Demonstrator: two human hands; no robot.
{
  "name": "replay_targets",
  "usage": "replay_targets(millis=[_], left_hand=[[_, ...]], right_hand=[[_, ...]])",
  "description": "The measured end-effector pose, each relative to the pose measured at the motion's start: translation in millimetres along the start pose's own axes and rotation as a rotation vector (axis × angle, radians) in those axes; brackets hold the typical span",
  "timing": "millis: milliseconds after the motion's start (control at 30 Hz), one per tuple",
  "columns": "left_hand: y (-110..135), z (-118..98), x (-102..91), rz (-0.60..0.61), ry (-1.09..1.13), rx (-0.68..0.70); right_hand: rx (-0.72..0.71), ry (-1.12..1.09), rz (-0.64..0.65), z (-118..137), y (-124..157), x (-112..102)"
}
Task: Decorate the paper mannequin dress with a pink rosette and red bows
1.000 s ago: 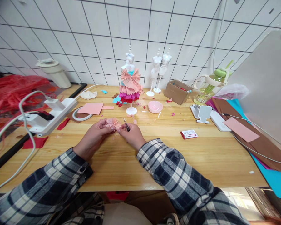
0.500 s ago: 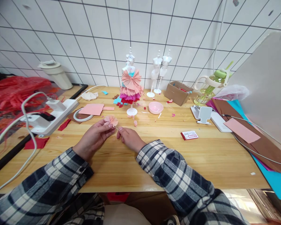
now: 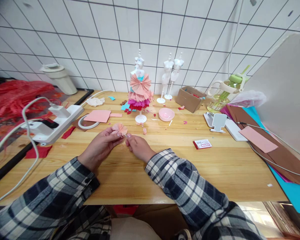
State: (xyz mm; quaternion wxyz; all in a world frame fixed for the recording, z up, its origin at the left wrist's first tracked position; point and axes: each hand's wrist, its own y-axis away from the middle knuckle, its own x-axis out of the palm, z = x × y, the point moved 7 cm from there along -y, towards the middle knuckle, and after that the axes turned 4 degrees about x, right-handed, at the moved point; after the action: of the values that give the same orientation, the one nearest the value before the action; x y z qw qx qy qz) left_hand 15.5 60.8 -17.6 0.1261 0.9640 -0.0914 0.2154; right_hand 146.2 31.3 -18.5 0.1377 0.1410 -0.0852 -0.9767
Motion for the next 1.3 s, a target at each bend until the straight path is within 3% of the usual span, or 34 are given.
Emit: replay_targets(millis=[633,1300], left_hand=[[-0.5,-2.9,-1.8,-0.019,0.093,0.011],[-1.2,-0.1,-1.7,0.021,0.005,0.001]], right_hand=[[-0.036,0.065,0.029,-1.6,-1.9,2.2],[-0.025,0.035,0.039,0.8,-0.8,2.7]])
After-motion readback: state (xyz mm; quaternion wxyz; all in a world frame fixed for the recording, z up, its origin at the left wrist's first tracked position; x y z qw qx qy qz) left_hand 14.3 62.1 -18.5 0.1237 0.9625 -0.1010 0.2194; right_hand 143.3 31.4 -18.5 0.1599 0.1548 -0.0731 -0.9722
